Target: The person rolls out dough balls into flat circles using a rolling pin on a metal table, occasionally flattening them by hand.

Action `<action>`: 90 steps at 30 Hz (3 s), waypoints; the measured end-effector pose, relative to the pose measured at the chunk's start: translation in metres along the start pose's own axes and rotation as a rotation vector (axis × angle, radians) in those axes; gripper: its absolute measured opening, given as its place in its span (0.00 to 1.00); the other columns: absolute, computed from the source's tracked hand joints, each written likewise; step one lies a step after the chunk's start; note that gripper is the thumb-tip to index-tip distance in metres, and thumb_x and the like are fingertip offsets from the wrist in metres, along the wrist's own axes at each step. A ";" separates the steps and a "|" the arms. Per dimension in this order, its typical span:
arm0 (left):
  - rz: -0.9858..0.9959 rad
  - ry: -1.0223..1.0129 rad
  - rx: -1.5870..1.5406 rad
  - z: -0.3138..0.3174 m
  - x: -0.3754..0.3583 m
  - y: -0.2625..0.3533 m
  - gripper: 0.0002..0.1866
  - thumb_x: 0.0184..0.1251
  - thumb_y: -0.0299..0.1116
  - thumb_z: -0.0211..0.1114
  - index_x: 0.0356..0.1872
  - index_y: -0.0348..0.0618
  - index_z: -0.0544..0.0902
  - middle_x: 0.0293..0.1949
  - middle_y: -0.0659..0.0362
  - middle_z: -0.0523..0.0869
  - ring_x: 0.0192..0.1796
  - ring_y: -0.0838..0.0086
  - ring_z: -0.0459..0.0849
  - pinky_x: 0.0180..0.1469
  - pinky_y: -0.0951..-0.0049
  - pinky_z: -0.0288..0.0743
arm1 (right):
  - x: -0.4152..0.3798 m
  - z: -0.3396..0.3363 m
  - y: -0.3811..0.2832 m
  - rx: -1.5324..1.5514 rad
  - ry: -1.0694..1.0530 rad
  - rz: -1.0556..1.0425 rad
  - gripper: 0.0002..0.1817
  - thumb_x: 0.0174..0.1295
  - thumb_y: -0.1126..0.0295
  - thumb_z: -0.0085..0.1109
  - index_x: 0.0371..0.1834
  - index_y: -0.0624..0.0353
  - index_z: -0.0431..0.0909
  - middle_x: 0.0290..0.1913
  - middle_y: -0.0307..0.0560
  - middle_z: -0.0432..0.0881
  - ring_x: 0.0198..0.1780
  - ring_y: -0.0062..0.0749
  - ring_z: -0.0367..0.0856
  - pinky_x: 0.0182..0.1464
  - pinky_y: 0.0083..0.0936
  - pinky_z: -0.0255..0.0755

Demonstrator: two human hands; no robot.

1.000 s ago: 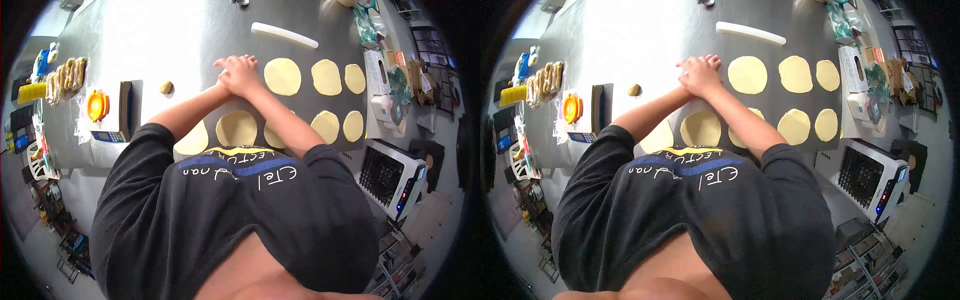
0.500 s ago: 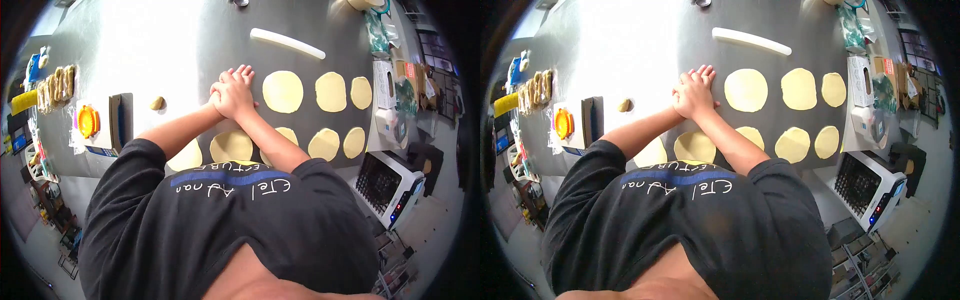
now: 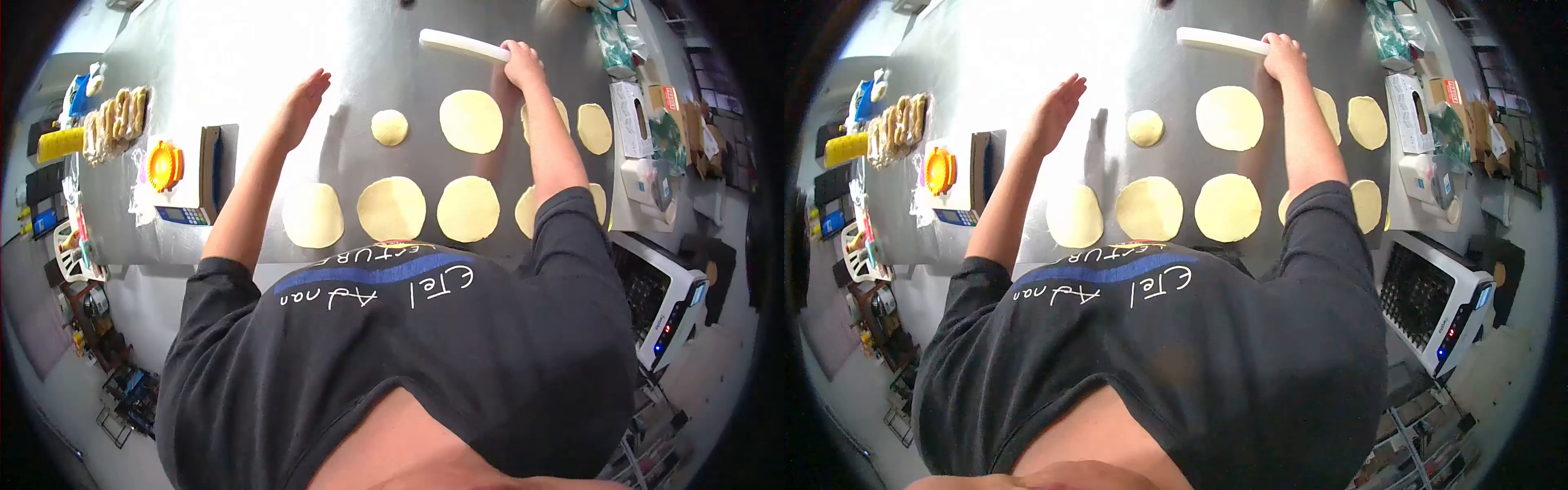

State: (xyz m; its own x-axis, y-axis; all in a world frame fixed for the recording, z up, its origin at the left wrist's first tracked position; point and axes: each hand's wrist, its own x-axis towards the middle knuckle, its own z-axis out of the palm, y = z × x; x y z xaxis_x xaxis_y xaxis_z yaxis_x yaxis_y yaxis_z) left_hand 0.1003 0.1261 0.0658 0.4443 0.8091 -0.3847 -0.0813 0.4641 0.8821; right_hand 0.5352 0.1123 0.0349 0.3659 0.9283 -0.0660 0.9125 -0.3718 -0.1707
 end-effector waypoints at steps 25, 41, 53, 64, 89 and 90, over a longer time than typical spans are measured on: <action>0.582 0.249 1.411 0.016 -0.035 -0.079 0.23 0.72 0.39 0.46 0.61 0.36 0.73 0.68 0.48 0.67 0.73 0.54 0.58 0.72 0.52 0.50 | -0.191 0.053 -0.168 0.246 0.290 -0.273 0.12 0.47 0.66 0.56 0.36 0.51 0.70 0.39 0.42 0.73 0.45 0.39 0.70 0.48 0.39 0.61; 0.296 0.390 1.511 0.015 0.077 -0.038 0.33 0.72 0.46 0.38 0.72 0.34 0.54 0.76 0.52 0.48 0.78 0.62 0.39 0.75 0.49 0.31 | -0.063 0.054 -0.183 0.148 0.199 -0.078 0.15 0.54 0.69 0.48 0.46 0.55 0.68 0.48 0.48 0.79 0.52 0.45 0.73 0.55 0.43 0.59; 0.386 0.304 1.725 0.027 -0.002 -0.065 0.30 0.73 0.47 0.39 0.69 0.39 0.63 0.73 0.54 0.58 0.77 0.64 0.47 0.73 0.44 0.31 | -0.152 0.063 -0.171 0.186 0.328 -0.214 0.36 0.55 0.66 0.49 0.71 0.52 0.55 0.69 0.55 0.62 0.70 0.49 0.60 0.70 0.55 0.48; 0.912 0.298 1.574 0.033 0.027 -0.026 0.20 0.66 0.40 0.59 0.58 0.48 0.75 0.61 0.56 0.74 0.66 0.57 0.68 0.67 0.46 0.57 | -0.101 0.044 -0.169 0.395 0.107 -0.244 0.17 0.62 0.63 0.45 0.55 0.50 0.67 0.48 0.55 0.80 0.41 0.55 0.81 0.42 0.47 0.74; 0.502 0.260 1.686 0.014 0.007 -0.061 0.27 0.73 0.46 0.40 0.66 0.41 0.68 0.71 0.53 0.62 0.76 0.61 0.51 0.74 0.49 0.35 | -0.138 0.044 -0.177 0.154 0.048 -0.161 0.17 0.58 0.67 0.46 0.52 0.53 0.69 0.56 0.48 0.75 0.59 0.49 0.72 0.59 0.48 0.65; 0.543 0.264 1.744 0.016 0.000 -0.063 0.27 0.73 0.45 0.40 0.65 0.41 0.69 0.71 0.55 0.63 0.76 0.63 0.52 0.74 0.48 0.33 | -0.146 0.049 -0.174 0.175 0.181 -0.216 0.21 0.58 0.67 0.47 0.56 0.54 0.67 0.57 0.50 0.74 0.62 0.48 0.70 0.62 0.48 0.62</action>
State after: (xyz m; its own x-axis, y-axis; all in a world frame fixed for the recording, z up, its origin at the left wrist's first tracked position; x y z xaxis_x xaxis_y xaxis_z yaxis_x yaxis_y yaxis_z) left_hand 0.1200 0.0907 0.0146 0.5392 0.8324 0.1281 0.8297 -0.5511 0.0884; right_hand 0.3142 0.0417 0.0258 0.2087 0.9642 0.1633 0.9328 -0.1461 -0.3295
